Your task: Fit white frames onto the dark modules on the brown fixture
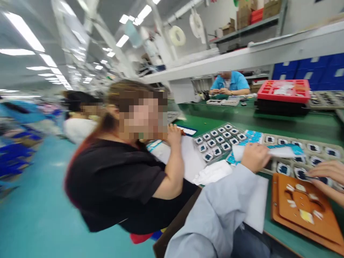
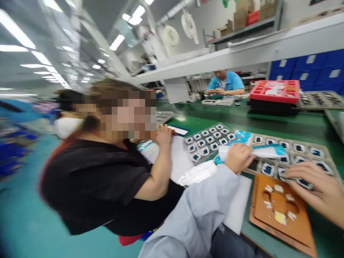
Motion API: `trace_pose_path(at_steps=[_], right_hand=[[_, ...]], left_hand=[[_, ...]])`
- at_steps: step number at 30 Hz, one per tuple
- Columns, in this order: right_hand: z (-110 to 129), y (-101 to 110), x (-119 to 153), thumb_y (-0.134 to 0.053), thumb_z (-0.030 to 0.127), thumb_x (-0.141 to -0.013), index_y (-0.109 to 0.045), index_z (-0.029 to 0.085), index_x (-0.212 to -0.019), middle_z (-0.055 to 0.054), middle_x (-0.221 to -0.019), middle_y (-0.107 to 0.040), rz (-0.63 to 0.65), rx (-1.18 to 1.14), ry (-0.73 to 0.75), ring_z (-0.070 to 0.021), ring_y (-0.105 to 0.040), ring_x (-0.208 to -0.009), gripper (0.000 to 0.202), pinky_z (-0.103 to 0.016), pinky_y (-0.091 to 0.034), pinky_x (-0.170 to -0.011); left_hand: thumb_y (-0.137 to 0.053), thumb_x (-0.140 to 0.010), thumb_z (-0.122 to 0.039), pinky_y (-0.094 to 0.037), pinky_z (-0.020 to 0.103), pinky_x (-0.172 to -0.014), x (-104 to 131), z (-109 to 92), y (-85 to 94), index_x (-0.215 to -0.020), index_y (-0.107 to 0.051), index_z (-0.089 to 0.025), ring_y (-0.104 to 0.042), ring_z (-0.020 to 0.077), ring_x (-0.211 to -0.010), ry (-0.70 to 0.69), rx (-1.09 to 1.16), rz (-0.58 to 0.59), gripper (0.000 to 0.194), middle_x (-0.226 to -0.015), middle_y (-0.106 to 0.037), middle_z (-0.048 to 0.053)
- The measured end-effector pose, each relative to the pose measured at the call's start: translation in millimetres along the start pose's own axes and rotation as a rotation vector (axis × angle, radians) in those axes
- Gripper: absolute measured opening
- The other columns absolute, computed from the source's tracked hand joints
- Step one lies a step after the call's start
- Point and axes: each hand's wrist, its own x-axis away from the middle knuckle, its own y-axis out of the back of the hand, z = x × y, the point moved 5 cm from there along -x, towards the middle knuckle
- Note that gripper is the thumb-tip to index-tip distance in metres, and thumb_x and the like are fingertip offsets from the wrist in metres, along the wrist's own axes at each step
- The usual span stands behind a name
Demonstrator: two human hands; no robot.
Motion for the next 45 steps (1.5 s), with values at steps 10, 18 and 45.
trace_pose_path(at_steps=[10, 18, 45], right_hand=[[69.4, 10.0, 14.3, -0.054, 0.009, -0.091, -0.066, 0.022, -0.108, -0.005, -0.091, -0.072, 0.174, -0.224, 0.160, -0.0179, -0.066, -0.084, 0.024, -0.034, -0.053, -0.076], [73.0, 0.4, 21.8, -0.054, 0.020, -0.095, -0.069, 0.021, -0.101, -0.007, -0.093, -0.071, 0.149, -0.012, 0.029, -0.0209, -0.058, -0.083, 0.016, -0.040, -0.050, -0.075], [-110.0, -35.1, -40.0, -0.061, 0.034, -0.094, -0.059, 0.016, -0.122, -0.010, -0.127, -0.058, 0.343, 0.459, -0.783, -0.0276, -0.055, -0.117, 0.033, -0.053, -0.046, -0.099]], left_hand=[[-0.051, -0.094, -0.033, -0.045, 0.043, -0.093, 7.2, 7.9, 0.0, -0.109, -0.067, -0.017, -0.054, 0.0274, -0.110, 0.022, 0.254, -0.068, 0.027, -0.118, -0.067, 0.011], [-0.058, -0.089, -0.034, -0.044, 0.042, -0.096, 16.7, -27.5, 32.4, -0.080, -0.072, -0.024, -0.049, 0.0238, -0.106, -0.276, 0.502, -0.181, 0.020, -0.109, -0.070, 0.006], [-0.060, -0.084, -0.059, -0.042, 0.043, -0.089, 47.3, -63.3, 36.0, -0.106, -0.070, -0.021, -0.056, 0.0259, -0.101, -0.690, 0.730, 0.033, 0.045, -0.099, -0.072, 0.009]])
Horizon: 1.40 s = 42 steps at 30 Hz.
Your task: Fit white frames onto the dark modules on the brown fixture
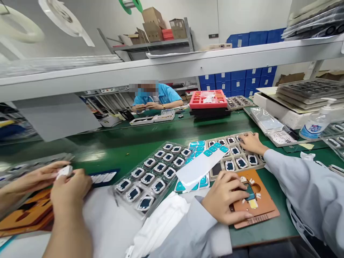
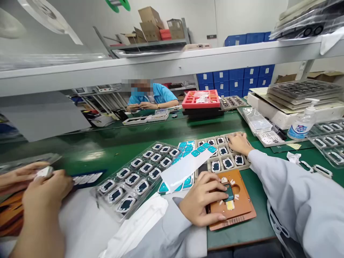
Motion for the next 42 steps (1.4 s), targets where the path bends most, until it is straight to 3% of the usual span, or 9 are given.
trace_pose_path(at_steps=[6, 10, 15, 20, 26, 30, 34, 37, 42], right_hand=[[2.0, -4.4, -14.6, -0.060, 0.034, -0.095, -0.061, 0.016, -0.116, -0.009, -0.119, -0.061, 0.026, -0.164, -0.097, -0.0231, -0.061, -0.105, 0.028, -0.045, -0.053, -0.090], [-0.7, 9.6, -12.3, -0.059, 0.034, -0.097, -0.063, 0.015, -0.110, -0.007, -0.108, -0.066, -0.004, -0.407, -0.090, -0.0189, -0.065, -0.092, 0.024, -0.038, -0.056, -0.082], [9.4, 38.0, 51.5, -0.051, 0.041, -0.095, -0.067, 0.016, -0.114, -0.007, -0.092, -0.072, 0.027, -0.719, 0.026, -0.0169, -0.067, -0.073, 0.036, -0.029, -0.056, -0.066], [29.9, 36.5, 135.2, -0.057, 0.053, -0.088, -0.069, 0.016, -0.112, -0.006, -0.073, -0.071, 0.301, -0.996, 0.233, -0.0168, -0.065, -0.055, 0.045, -0.027, -0.052, -0.048], [26.8, 37.0, 149.1, -0.057, 0.042, -0.093, -0.067, 0.018, -0.081, -0.003, -0.067, -0.064, 0.109, -0.717, 0.562, -0.0107, -0.050, -0.053, 0.030, -0.022, -0.037, -0.048], [14.9, 28.0, 143.4, -0.057, 0.043, -0.094, -0.064, 0.019, -0.097, 0.004, -0.059, -0.048, 0.152, -0.766, 0.544, -0.0101, -0.042, -0.051, 0.025, -0.021, -0.034, -0.047], [7.8, 45.2, 142.7, -0.068, 0.044, -0.087, -0.055, 0.021, -0.121, -0.002, -0.085, -0.056, -0.024, -0.726, 0.592, -0.0115, -0.049, -0.062, 0.043, -0.021, -0.042, -0.050], [12.5, 54.9, 145.2, -0.072, 0.043, -0.085, -0.060, 0.020, -0.115, -0.010, -0.111, -0.061, -0.016, -0.646, 0.698, -0.0166, -0.062, -0.086, 0.039, -0.025, -0.052, -0.067], [14.6, 53.8, 150.4, -0.072, 0.043, -0.085, -0.065, 0.019, -0.110, -0.010, -0.115, -0.069, -0.061, -0.526, 0.738, -0.0216, -0.066, -0.105, 0.035, -0.032, -0.052, -0.091]], left_hand=[[-0.053, -0.087, -0.061, -0.038, 0.046, -0.097, -1.2, -2.2, 0.7, -0.112, -0.067, -0.020, -0.054, 0.0274, -0.111, -0.022, 0.026, -0.007, 0.049, -0.110, -0.071, 0.008], [-0.053, -0.086, -0.061, -0.038, 0.048, -0.096, -1.3, -0.8, -0.3, -0.112, -0.067, -0.021, -0.054, 0.0283, -0.110, 0.007, 0.050, 0.028, 0.050, -0.109, -0.071, 0.009], [-0.054, -0.087, -0.060, -0.038, 0.046, -0.094, -2.9, -2.9, 1.3, -0.110, -0.066, -0.019, -0.055, 0.0271, -0.108, -0.014, 0.066, 0.000, 0.048, -0.103, -0.071, 0.009], [-0.051, -0.089, -0.060, -0.036, 0.045, -0.095, -1.9, -3.6, 0.9, -0.111, -0.064, -0.021, -0.054, 0.0255, -0.107, -0.008, 0.026, -0.004, 0.048, -0.107, -0.071, 0.007], [-0.048, -0.090, -0.059, -0.035, 0.042, -0.091, -3.8, -6.1, 0.3, -0.110, -0.063, -0.020, -0.054, 0.0248, -0.103, -0.046, -0.020, -0.017, 0.047, -0.106, -0.071, 0.006], [-0.047, -0.090, -0.061, -0.035, 0.042, -0.090, -4.2, -6.8, 0.1, -0.110, -0.062, -0.019, -0.054, 0.0253, -0.103, -0.043, -0.014, -0.008, 0.049, -0.106, -0.071, 0.006], [-0.044, -0.092, -0.061, -0.034, 0.043, -0.090, -5.3, -7.6, 2.8, -0.115, -0.061, -0.018, -0.053, 0.0265, -0.105, -0.039, -0.004, 0.034, 0.051, -0.109, -0.070, 0.008], [-0.044, -0.093, -0.057, -0.033, 0.045, -0.089, -4.8, -7.0, 3.9, -0.116, -0.060, -0.018, -0.053, 0.0273, -0.104, -0.042, -0.015, 0.054, 0.048, -0.110, -0.069, 0.009], [-0.048, -0.094, -0.050, -0.033, 0.046, -0.089, -3.7, -5.6, 1.8, -0.115, -0.061, -0.019, -0.052, 0.0280, -0.104, -0.028, -0.050, 0.089, 0.040, -0.112, -0.069, 0.008]])
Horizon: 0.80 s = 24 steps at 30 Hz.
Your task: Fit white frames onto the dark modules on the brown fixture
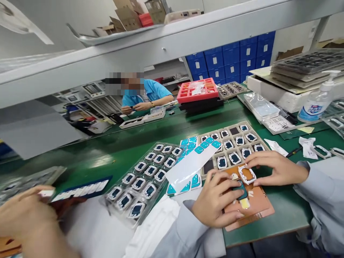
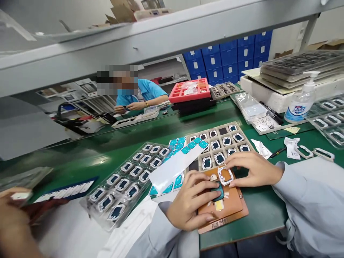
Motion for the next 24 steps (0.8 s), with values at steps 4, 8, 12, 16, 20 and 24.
trace_pose_path(at_steps=[4, 8, 12, 16, 20, 24], right_hand=[[1.5, 0.2, 2.8, -0.073, 0.041, -0.085, -0.068, 0.019, -0.107, -0.009, -0.113, -0.072, -0.024, 0.023, 0.047, -0.0219, -0.067, -0.103, 0.032, -0.033, -0.053, -0.088], [14.4, 0.1, 1.0, -0.076, 0.034, -0.083, -0.068, 0.018, -0.105, -0.010, -0.109, -0.073, -0.119, 0.015, 0.154, -0.0190, -0.064, -0.083, 0.028, -0.034, -0.053, -0.073], [32.0, -13.4, -1.8, -0.077, 0.037, -0.082, -0.069, 0.016, -0.103, -0.011, -0.108, -0.073, -0.167, 0.024, 0.195, -0.0197, -0.054, -0.078, 0.031, -0.035, -0.052, -0.066], [41.3, -23.9, -3.1, -0.073, 0.036, -0.085, -0.070, 0.014, -0.098, -0.012, -0.111, -0.073, -0.193, 0.099, 0.199, -0.0221, -0.050, -0.082, 0.025, -0.038, -0.052, -0.070], [40.3, -23.8, -3.7, -0.074, 0.039, -0.084, -0.071, 0.014, -0.099, -0.012, -0.111, -0.073, -0.190, 0.063, 0.168, -0.0229, -0.051, -0.087, 0.029, -0.037, -0.053, -0.073], [39.5, -23.2, -3.5, -0.072, 0.040, -0.085, -0.071, 0.015, -0.098, -0.012, -0.115, -0.071, -0.156, 0.068, 0.146, -0.0235, -0.052, -0.092, 0.028, -0.039, -0.052, -0.078]], left_hand=[[-0.057, -0.091, -0.046, -0.035, 0.045, -0.091, -1.8, -0.3, 1.6, -0.115, -0.061, -0.021, -0.051, 0.0280, -0.108, 0.029, 0.022, -0.011, 0.035, -0.112, -0.069, 0.007], [-0.062, -0.087, -0.053, -0.041, 0.044, -0.089, -2.8, 2.7, 7.4, -0.122, -0.054, -0.021, -0.053, 0.0267, -0.103, 0.162, 0.060, -0.109, 0.048, -0.110, -0.068, 0.009], [-0.072, -0.074, -0.063, -0.046, 0.044, -0.086, 0.5, 8.2, 14.8, -0.120, -0.052, -0.021, -0.053, 0.0276, -0.102, 0.339, 0.048, -0.278, 0.065, -0.109, -0.064, 0.011], [-0.079, -0.067, -0.057, -0.046, 0.047, -0.089, 0.5, 10.5, 12.8, -0.114, -0.059, -0.020, -0.053, 0.0289, -0.103, 0.407, -0.029, -0.232, 0.063, -0.109, -0.065, 0.011], [-0.079, -0.069, -0.055, -0.046, 0.047, -0.089, -0.9, 10.7, 11.9, -0.105, -0.064, -0.021, -0.052, 0.0284, -0.103, 0.397, -0.038, -0.200, 0.052, -0.108, -0.067, 0.009], [-0.078, -0.069, -0.054, -0.045, 0.047, -0.089, -1.1, 9.4, 12.5, -0.103, -0.066, -0.022, -0.052, 0.0283, -0.103, 0.388, -0.037, -0.185, 0.048, -0.108, -0.067, 0.009]])
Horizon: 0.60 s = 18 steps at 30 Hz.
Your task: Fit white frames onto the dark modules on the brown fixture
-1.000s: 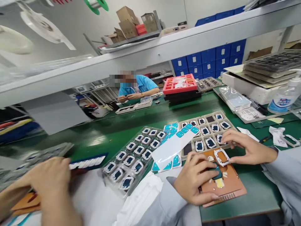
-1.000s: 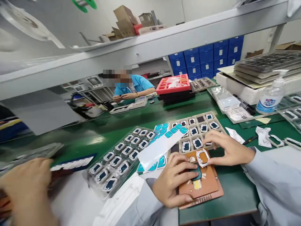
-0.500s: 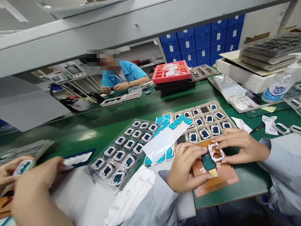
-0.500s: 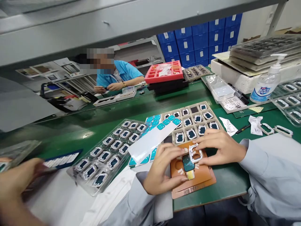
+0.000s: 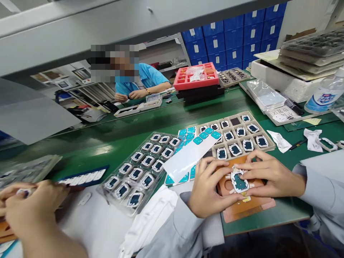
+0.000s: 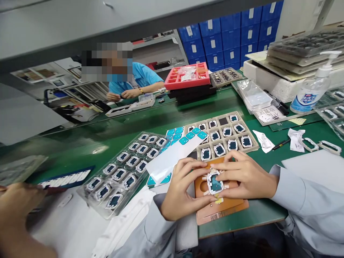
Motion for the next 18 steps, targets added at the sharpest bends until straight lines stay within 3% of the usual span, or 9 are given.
trace_pose_path(at_steps=[5, 10, 18], right_hand=[[-1.9, -1.9, 2.4, -0.071, 0.045, -0.085, -0.071, 0.019, -0.102, -0.011, -0.119, -0.069, 0.066, 0.041, -0.047, -0.0270, -0.052, -0.100, 0.031, -0.045, -0.048, -0.084], [-5.1, -3.0, 3.0, -0.070, 0.046, -0.086, -0.070, 0.020, -0.102, -0.010, -0.112, -0.070, 0.092, -0.019, -0.090, -0.0253, -0.052, -0.098, 0.031, -0.043, -0.048, -0.083], [-0.9, -3.7, 2.6, -0.066, 0.033, -0.092, -0.061, 0.017, -0.116, -0.013, -0.116, -0.065, 0.030, -0.206, -0.015, -0.0204, -0.060, -0.108, 0.029, -0.036, -0.051, -0.092]], left_hand=[[-0.079, -0.070, -0.051, -0.044, 0.047, -0.089, 0.2, -1.9, 1.4, -0.105, -0.067, -0.022, -0.051, 0.0281, -0.104, -0.005, -0.023, 0.011, 0.047, -0.108, -0.067, 0.009], [-0.079, -0.069, -0.053, -0.045, 0.046, -0.087, -0.4, -1.8, 1.0, -0.104, -0.066, -0.022, -0.052, 0.0274, -0.101, 0.001, 0.025, 0.015, 0.049, -0.106, -0.068, 0.009], [-0.077, -0.073, -0.055, -0.042, 0.043, -0.087, 1.0, -2.3, 1.0, -0.106, -0.063, -0.020, -0.056, 0.0258, -0.098, -0.021, 0.116, 0.024, 0.050, -0.097, -0.071, 0.008]])
